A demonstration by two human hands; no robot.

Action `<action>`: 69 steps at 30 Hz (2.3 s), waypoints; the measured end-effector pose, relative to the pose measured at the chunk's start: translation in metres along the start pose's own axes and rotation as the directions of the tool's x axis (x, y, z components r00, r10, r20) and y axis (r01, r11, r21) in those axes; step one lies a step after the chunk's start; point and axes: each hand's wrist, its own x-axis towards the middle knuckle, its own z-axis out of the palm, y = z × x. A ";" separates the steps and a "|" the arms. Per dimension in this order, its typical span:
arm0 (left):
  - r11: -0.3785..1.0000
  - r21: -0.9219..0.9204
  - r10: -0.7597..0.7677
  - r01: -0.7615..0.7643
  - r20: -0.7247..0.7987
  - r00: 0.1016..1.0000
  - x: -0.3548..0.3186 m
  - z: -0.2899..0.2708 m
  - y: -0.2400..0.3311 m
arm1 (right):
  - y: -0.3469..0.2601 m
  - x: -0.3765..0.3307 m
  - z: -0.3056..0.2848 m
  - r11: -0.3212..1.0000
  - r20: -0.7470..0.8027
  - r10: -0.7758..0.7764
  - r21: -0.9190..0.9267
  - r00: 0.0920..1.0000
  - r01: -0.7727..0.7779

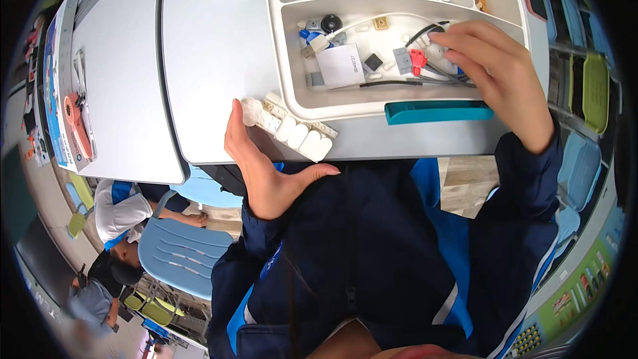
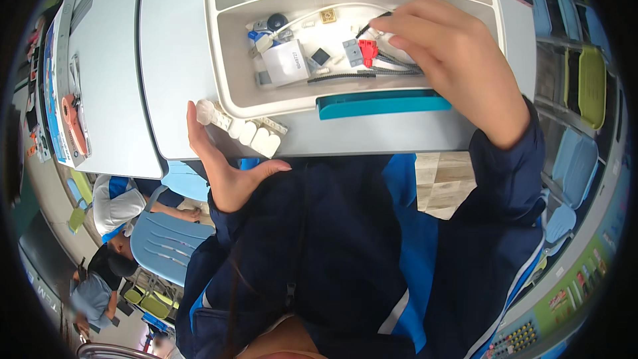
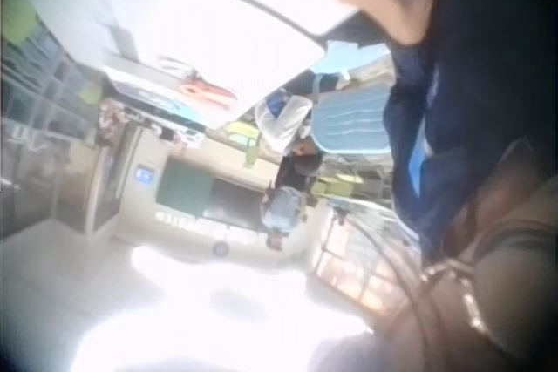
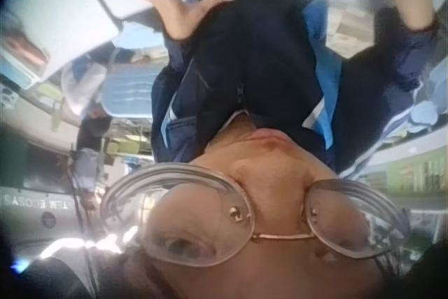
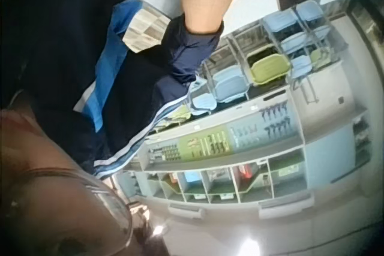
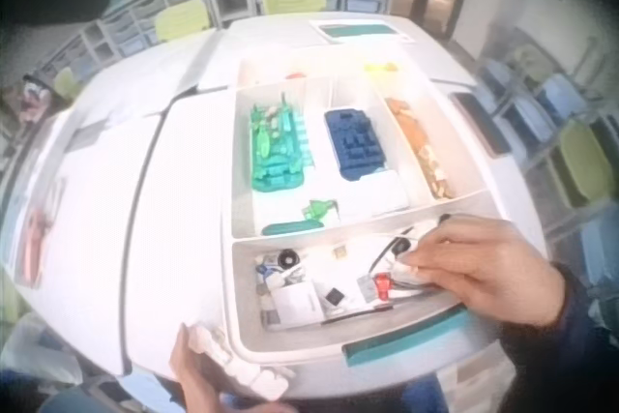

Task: The person repeatedly picks small white plastic pieces from a compartmentalized tray and snaps them together to form a linear assembly. They handle the growing assembly with both hands, occasionally rotating it and adding more pieces one at a time.

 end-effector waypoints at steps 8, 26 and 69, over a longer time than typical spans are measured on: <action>0.984 -0.157 -0.079 0.084 0.042 0.996 -0.002 -0.008 0.003 | 0.010 0.042 0.032 0.948 0.199 -0.233 -0.173 0.952 0.268; 0.981 -0.194 0.017 -0.001 0.085 0.996 0.001 0.019 0.021 | 0.014 0.052 0.049 0.958 0.162 -0.286 0.042 0.944 0.283; 0.963 -0.232 0.185 -0.137 0.198 0.963 0.016 0.002 0.000 | -0.031 -0.024 -0.012 0.658 -0.052 0.179 0.749 0.983 -0.080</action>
